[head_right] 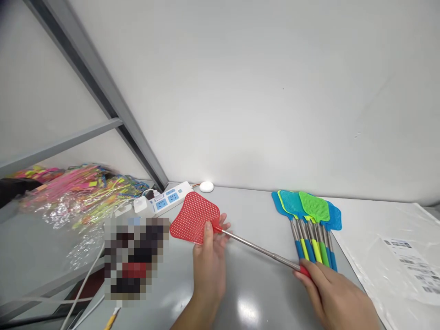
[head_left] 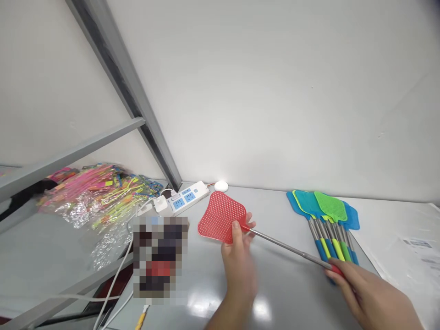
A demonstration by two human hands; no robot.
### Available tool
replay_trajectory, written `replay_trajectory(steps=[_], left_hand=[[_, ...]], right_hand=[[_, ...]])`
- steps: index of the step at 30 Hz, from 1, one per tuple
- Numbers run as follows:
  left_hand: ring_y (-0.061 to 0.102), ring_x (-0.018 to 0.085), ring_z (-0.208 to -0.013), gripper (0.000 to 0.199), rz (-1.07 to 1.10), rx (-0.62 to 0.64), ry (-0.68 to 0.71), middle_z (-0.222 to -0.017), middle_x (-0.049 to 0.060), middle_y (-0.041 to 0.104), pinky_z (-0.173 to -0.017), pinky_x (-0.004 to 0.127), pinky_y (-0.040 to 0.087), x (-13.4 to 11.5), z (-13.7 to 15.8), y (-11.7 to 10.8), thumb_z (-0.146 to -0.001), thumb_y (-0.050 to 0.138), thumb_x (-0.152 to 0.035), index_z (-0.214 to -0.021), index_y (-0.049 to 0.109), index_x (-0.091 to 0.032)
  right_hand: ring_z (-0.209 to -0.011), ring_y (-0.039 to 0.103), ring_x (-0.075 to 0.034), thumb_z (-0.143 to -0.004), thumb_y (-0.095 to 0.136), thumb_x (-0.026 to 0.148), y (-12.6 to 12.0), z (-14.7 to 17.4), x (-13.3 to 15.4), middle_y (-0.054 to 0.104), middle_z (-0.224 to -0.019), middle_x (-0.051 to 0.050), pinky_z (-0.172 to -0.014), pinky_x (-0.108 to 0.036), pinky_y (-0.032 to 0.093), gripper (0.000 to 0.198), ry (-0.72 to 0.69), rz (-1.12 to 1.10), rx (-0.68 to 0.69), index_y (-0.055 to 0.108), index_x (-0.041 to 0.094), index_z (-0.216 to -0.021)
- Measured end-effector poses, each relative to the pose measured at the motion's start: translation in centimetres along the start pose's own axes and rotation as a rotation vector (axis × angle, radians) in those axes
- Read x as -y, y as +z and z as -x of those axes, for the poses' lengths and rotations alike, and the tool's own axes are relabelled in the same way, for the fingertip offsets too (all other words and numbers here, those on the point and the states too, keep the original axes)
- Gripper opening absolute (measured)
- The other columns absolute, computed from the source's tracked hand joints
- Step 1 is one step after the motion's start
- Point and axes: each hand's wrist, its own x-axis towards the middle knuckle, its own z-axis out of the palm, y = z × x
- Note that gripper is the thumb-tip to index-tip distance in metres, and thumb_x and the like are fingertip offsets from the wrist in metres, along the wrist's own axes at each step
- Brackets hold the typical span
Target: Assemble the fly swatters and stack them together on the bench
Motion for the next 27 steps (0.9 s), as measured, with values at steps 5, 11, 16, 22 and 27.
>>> replay_trajectory(steps=[5,11,16,22,27], left_hand=[[0.066,0.024,-0.101,0.045,-0.100,0.105,-0.088,-0.115,0.014,0.070,-0.090,0.037,0.050,3.4,3.3,1.3,-0.087,0.059,-0.054,-0.106,0.073,-0.015],[0.063,0.026,-0.106,0.047,-0.269,0.235,-0.171,-0.120,0.015,0.067,-0.081,0.034,0.050,3.6,2.8,2.0,-0.089,0.054,-0.055,-0.109,0.071,-0.015],[0.063,0.023,-0.098,0.050,-0.517,0.545,-0.226,-0.120,0.015,0.067,-0.079,0.032,0.048,3.0,0.9,4.5,-0.089,0.052,-0.057,-0.109,0.070,-0.014],[0.062,0.022,-0.100,0.047,-0.829,0.932,-0.138,-0.116,0.008,0.068,-0.083,0.034,0.047,5.7,0.8,6.6,-0.096,0.039,-0.053,-0.123,0.061,-0.022],[0.058,0.025,-0.106,0.029,-1.004,0.948,0.324,-0.111,0.008,0.067,-0.096,0.041,0.044,8.7,0.1,5.2,-0.094,0.048,-0.039,-0.109,0.066,-0.023]], right_hand=[[-0.057,0.070,-0.019,-0.099,0.034,0.048,-1.0,-1.8,5.1,0.076,-0.084,-0.002,-0.044,-0.028,0.043,0.039,-0.106,0.097,0.065,0.066,0.026,-0.095],[-0.062,0.070,-0.021,-0.101,0.030,0.043,-2.3,-2.4,7.2,0.074,-0.093,-0.006,-0.048,-0.029,0.045,0.038,0.056,-0.053,0.281,0.062,0.023,-0.109],[-0.079,0.070,-0.020,-0.101,0.031,0.037,-3.6,-1.1,6.4,0.072,-0.091,-0.005,-0.068,-0.028,0.050,0.036,0.243,-0.576,0.527,0.053,0.022,-0.125],[-0.060,0.065,-0.021,-0.098,0.032,0.044,-2.4,-0.8,1.0,0.068,-0.074,-0.001,-0.057,-0.029,0.043,0.044,0.597,-0.419,0.333,0.043,0.021,-0.134],[-0.068,0.068,-0.025,-0.100,0.028,0.031,-0.9,-4.6,-2.3,0.070,-0.076,-0.008,-0.058,-0.029,0.039,0.040,0.571,-0.161,0.370,0.046,0.015,-0.132]])
